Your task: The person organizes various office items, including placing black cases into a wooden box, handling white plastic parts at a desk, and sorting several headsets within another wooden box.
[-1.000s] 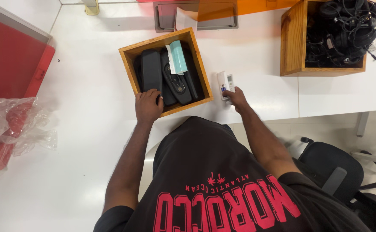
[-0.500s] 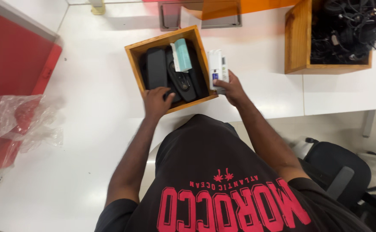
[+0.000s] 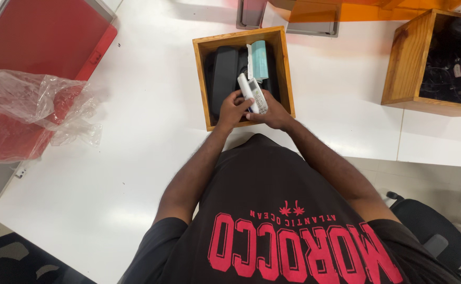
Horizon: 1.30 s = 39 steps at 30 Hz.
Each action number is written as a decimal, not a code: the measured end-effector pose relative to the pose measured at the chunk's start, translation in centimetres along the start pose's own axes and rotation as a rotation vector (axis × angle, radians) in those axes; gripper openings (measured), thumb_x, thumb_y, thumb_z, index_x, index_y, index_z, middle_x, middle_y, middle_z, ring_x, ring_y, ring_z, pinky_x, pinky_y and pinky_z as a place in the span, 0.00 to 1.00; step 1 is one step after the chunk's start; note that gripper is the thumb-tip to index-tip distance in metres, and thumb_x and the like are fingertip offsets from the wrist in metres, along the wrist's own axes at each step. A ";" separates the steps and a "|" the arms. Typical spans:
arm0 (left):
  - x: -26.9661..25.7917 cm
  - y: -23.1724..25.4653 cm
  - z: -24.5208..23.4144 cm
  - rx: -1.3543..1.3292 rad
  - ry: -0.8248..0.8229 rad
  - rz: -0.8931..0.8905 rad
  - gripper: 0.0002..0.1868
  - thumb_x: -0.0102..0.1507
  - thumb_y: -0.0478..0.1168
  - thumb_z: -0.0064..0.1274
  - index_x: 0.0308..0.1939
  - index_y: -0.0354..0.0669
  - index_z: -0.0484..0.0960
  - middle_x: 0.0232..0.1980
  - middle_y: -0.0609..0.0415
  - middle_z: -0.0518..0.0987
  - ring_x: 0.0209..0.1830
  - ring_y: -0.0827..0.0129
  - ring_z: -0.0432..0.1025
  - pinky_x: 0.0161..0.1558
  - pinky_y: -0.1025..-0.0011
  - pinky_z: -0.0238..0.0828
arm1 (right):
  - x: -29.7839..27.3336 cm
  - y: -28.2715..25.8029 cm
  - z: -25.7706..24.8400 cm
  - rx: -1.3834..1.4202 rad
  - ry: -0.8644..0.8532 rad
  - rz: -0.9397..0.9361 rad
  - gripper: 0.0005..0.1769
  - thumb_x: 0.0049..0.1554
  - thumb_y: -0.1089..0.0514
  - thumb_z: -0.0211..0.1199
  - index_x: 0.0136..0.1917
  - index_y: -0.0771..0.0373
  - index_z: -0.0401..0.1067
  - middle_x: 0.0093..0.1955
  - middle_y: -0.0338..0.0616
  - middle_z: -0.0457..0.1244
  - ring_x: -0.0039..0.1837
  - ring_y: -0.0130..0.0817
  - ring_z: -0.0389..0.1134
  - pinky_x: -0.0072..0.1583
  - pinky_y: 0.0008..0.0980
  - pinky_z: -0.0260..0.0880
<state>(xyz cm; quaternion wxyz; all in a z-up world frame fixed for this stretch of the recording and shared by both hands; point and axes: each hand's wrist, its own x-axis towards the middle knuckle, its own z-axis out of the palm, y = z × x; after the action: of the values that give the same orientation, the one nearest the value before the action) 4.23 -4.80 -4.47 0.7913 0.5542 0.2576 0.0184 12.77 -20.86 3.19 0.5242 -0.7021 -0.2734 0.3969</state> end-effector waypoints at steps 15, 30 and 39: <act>3.2 -3.4 -3.8 -0.257 0.016 -0.090 0.29 0.67 0.36 0.44 0.74 0.36 0.64 0.59 0.42 0.77 0.44 0.66 0.78 0.44 0.67 0.79 | 2.1 5.3 -1.9 0.439 0.246 0.191 0.33 0.63 0.62 0.53 0.78 0.62 0.45 0.71 0.49 0.59 0.67 0.36 0.65 0.62 0.35 0.72; -3.3 3.2 0.6 0.750 -0.126 0.204 0.18 0.64 0.48 0.54 0.52 0.42 0.82 0.44 0.46 0.85 0.44 0.55 0.81 0.47 0.60 0.75 | 0.3 3.7 -0.1 0.060 0.139 0.083 0.10 0.62 0.59 0.64 0.55 0.67 0.74 0.50 0.44 0.70 0.54 0.29 0.72 0.58 0.30 0.74; -3.3 2.7 0.7 0.953 -0.177 0.245 0.16 0.62 0.48 0.51 0.43 0.40 0.81 0.40 0.44 0.84 0.42 0.48 0.79 0.45 0.53 0.74 | 0.3 1.4 0.4 0.026 0.126 0.209 0.12 0.60 0.57 0.66 0.52 0.67 0.74 0.45 0.44 0.71 0.47 0.27 0.74 0.49 0.29 0.81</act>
<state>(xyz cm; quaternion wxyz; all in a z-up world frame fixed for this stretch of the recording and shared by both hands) 2.34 -5.43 -0.60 0.4611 0.8797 0.1020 -0.0555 12.53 -20.83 1.67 0.5052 -0.7434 -0.1600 0.4081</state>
